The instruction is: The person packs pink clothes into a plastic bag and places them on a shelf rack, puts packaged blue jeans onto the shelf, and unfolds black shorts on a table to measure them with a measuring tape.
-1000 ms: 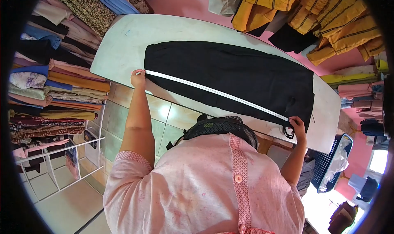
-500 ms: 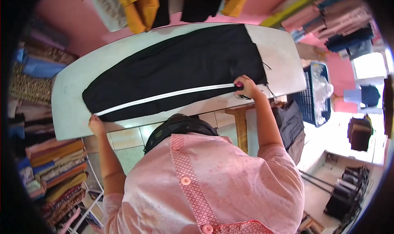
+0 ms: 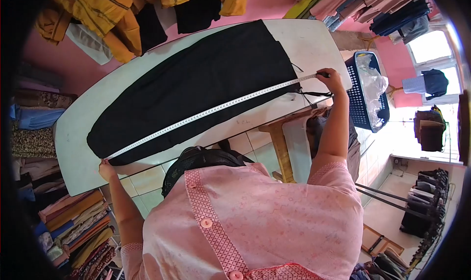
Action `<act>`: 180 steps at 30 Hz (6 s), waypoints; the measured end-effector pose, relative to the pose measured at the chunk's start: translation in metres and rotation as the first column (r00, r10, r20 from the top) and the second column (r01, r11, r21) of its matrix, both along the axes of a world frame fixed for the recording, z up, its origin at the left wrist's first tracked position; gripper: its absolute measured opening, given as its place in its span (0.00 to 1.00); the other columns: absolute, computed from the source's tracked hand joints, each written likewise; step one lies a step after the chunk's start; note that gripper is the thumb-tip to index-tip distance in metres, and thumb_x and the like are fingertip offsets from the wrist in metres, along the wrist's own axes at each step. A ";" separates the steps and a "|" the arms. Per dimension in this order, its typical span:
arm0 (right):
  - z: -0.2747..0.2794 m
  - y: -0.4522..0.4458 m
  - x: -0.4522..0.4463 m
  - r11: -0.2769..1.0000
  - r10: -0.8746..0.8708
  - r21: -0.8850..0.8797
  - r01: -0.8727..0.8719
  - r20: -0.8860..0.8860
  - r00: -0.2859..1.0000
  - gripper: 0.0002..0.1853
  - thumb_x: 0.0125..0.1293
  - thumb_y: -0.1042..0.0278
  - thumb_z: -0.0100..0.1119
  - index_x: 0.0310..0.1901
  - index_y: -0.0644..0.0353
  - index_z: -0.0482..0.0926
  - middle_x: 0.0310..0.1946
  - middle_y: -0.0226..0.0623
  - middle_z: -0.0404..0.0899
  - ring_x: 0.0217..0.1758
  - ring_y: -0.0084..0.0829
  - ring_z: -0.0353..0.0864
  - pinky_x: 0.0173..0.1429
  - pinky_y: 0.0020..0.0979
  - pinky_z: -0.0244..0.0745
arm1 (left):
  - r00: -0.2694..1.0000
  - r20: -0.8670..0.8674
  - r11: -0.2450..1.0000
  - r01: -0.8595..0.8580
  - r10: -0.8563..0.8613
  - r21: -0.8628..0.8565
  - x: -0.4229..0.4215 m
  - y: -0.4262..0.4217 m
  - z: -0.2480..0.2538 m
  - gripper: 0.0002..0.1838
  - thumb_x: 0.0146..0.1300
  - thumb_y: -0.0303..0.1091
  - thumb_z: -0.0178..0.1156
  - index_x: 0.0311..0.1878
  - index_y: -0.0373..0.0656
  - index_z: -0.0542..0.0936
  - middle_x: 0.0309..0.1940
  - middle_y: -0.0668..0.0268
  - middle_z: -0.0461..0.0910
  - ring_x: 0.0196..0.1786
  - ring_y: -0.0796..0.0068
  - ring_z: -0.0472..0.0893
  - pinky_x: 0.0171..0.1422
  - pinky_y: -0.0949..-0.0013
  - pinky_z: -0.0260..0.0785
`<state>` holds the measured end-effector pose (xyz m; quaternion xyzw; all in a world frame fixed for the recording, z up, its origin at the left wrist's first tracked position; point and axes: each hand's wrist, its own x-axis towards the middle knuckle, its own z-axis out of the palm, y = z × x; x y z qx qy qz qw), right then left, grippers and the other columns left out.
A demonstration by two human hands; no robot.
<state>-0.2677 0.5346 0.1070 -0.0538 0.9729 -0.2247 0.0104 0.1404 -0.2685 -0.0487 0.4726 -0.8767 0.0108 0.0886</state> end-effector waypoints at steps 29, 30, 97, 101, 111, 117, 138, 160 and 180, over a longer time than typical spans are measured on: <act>-0.088 -0.011 -0.046 0.998 0.057 -0.051 -0.049 0.183 0.981 0.15 0.49 0.81 0.65 0.39 0.56 0.78 0.36 0.33 0.79 0.37 0.30 0.79 0.32 0.30 0.75 | 0.989 -0.124 0.994 -0.073 0.082 0.076 0.006 0.003 -0.004 0.11 0.62 0.33 0.54 0.46 0.42 0.78 0.43 0.59 0.81 0.46 0.57 0.80 0.51 0.62 0.71; -0.088 -0.009 -0.045 0.991 0.133 -0.005 -0.133 0.063 0.989 0.15 0.49 0.81 0.65 0.39 0.56 0.78 0.36 0.34 0.79 0.38 0.32 0.79 0.35 0.31 0.75 | 0.988 -0.132 0.994 -0.074 0.085 0.079 0.005 0.004 -0.003 0.11 0.62 0.32 0.55 0.46 0.42 0.78 0.43 0.59 0.81 0.46 0.57 0.80 0.51 0.62 0.71; -0.105 -0.005 -0.039 0.985 0.167 0.071 -0.158 -0.159 0.973 0.16 0.51 0.76 0.65 0.43 0.55 0.77 0.38 0.38 0.79 0.38 0.37 0.81 0.41 0.34 0.75 | 0.918 -0.389 0.967 0.025 0.078 0.252 0.012 0.060 -0.019 0.42 0.61 0.27 0.56 0.72 0.43 0.41 0.69 0.35 0.39 0.72 0.42 0.46 0.73 0.60 0.44; -0.130 0.010 -0.051 0.877 -0.240 -0.432 0.210 -0.016 0.971 0.14 0.54 0.72 0.65 0.43 0.59 0.75 0.32 0.36 0.79 0.26 0.27 0.80 0.26 0.27 0.76 | 0.931 -0.363 0.960 0.076 0.028 0.269 0.014 0.079 -0.020 0.41 0.62 0.31 0.56 0.72 0.43 0.44 0.69 0.37 0.40 0.72 0.43 0.46 0.73 0.61 0.44; -0.139 0.061 -0.084 0.639 -0.769 -0.353 0.684 -0.284 0.572 0.17 0.54 0.67 0.64 0.44 0.63 0.75 0.36 0.44 0.80 0.39 0.42 0.81 0.44 0.37 0.76 | 0.948 -0.315 0.920 0.081 0.048 0.384 0.004 0.107 -0.009 0.33 0.63 0.36 0.57 0.69 0.42 0.57 0.69 0.40 0.48 0.71 0.47 0.53 0.73 0.63 0.46; -0.171 0.052 -0.081 0.926 -0.327 0.124 0.356 -0.206 0.922 0.31 0.53 0.76 0.50 0.63 0.50 0.65 0.64 0.45 0.61 0.63 0.46 0.66 0.65 0.40 0.62 | 0.402 -0.575 0.637 -0.025 0.712 0.771 -0.011 0.096 -0.007 0.33 0.61 0.37 0.61 0.67 0.40 0.60 0.53 0.52 0.69 0.51 0.63 0.73 0.53 0.64 0.70; -0.141 -0.021 0.043 0.996 -0.006 0.084 0.036 -0.329 0.944 0.09 0.52 0.66 0.64 0.34 0.56 0.78 0.40 0.36 0.76 0.46 0.40 0.74 0.51 0.40 0.69 | -0.045 -0.291 0.254 0.624 0.956 0.739 -0.040 0.030 0.040 0.25 0.58 0.39 0.53 0.59 0.42 0.71 0.59 0.59 0.71 0.61 0.58 0.69 0.68 0.55 0.58; -0.139 -0.273 0.134 0.965 0.136 0.245 -0.097 -0.147 0.980 0.30 0.59 0.42 0.54 0.64 0.35 0.64 0.68 0.48 0.54 0.70 0.50 0.52 0.66 0.53 0.52 | 0.786 -0.618 1.000 -0.013 0.019 0.014 0.027 0.062 0.062 0.13 0.51 0.38 0.66 0.27 0.38 0.75 0.25 0.55 0.75 0.32 0.53 0.75 0.38 0.58 0.66; -0.106 -0.316 0.239 0.782 0.531 -0.114 -0.613 -0.394 0.750 0.46 0.40 0.50 0.72 0.62 0.55 0.62 0.62 0.43 0.62 0.66 0.48 0.56 0.62 0.52 0.57 | 0.633 -0.068 0.621 0.771 -0.771 0.144 0.006 0.145 0.079 0.25 0.63 0.54 0.50 0.44 0.39 0.81 0.39 0.57 0.82 0.46 0.64 0.80 0.63 0.61 0.58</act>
